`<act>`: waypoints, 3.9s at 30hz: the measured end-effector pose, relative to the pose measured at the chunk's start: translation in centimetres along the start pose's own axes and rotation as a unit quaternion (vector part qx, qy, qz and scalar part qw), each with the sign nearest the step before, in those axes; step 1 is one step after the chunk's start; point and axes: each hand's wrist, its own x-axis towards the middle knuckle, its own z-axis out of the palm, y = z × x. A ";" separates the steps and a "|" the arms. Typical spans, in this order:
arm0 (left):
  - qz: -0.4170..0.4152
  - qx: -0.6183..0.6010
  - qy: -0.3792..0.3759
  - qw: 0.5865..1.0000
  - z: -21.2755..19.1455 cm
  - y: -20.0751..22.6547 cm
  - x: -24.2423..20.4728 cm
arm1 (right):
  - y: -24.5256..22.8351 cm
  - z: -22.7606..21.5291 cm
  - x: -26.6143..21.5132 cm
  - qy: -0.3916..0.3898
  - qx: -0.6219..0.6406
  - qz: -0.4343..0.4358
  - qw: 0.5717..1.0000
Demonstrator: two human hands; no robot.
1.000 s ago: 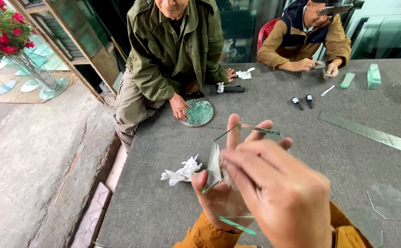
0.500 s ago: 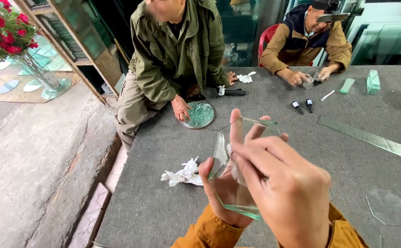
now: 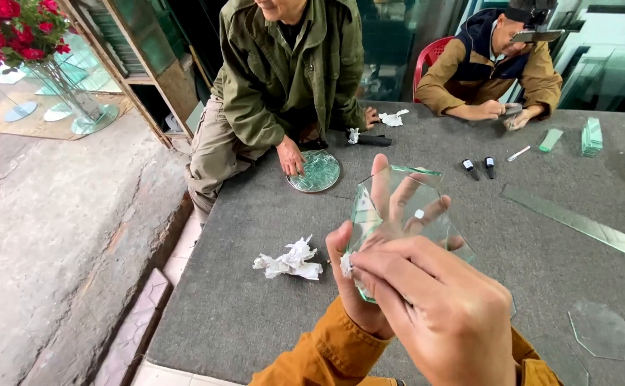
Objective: Cleaning small pieces of cut glass using a cloth in a workshop.
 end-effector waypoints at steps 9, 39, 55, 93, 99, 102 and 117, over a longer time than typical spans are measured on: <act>0.025 0.074 -0.006 0.997 1.1 0.7 -0.4 | 1.5 -0.3 0.0 -0.013 0.015 -0.040 0.999; 0.082 0.333 -0.262 0.902 -1.4 5.0 -2.4 | 2.8 -1.5 -0.6 0.142 -0.010 0.183 0.973; 0.120 0.219 -0.289 0.924 -4.9 1.9 -2.2 | 6.0 -5.7 4.6 -0.158 0.186 -0.042 0.969; -0.075 -0.165 0.079 0.980 -6.2 5.4 0.8 | 6.4 0.1 -1.9 0.103 0.096 0.115 0.983; -0.020 -0.269 0.153 0.951 -2.0 5.4 2.1 | 4.3 1.9 -4.2 0.081 0.157 0.067 0.982; -0.045 -0.220 0.118 0.967 -2.5 5.9 2.0 | 5.5 1.2 -3.9 0.097 0.124 0.121 0.980; -0.058 -0.158 0.089 0.982 -2.8 5.3 2.1 | 5.1 0.7 -2.1 0.131 0.140 0.094 0.977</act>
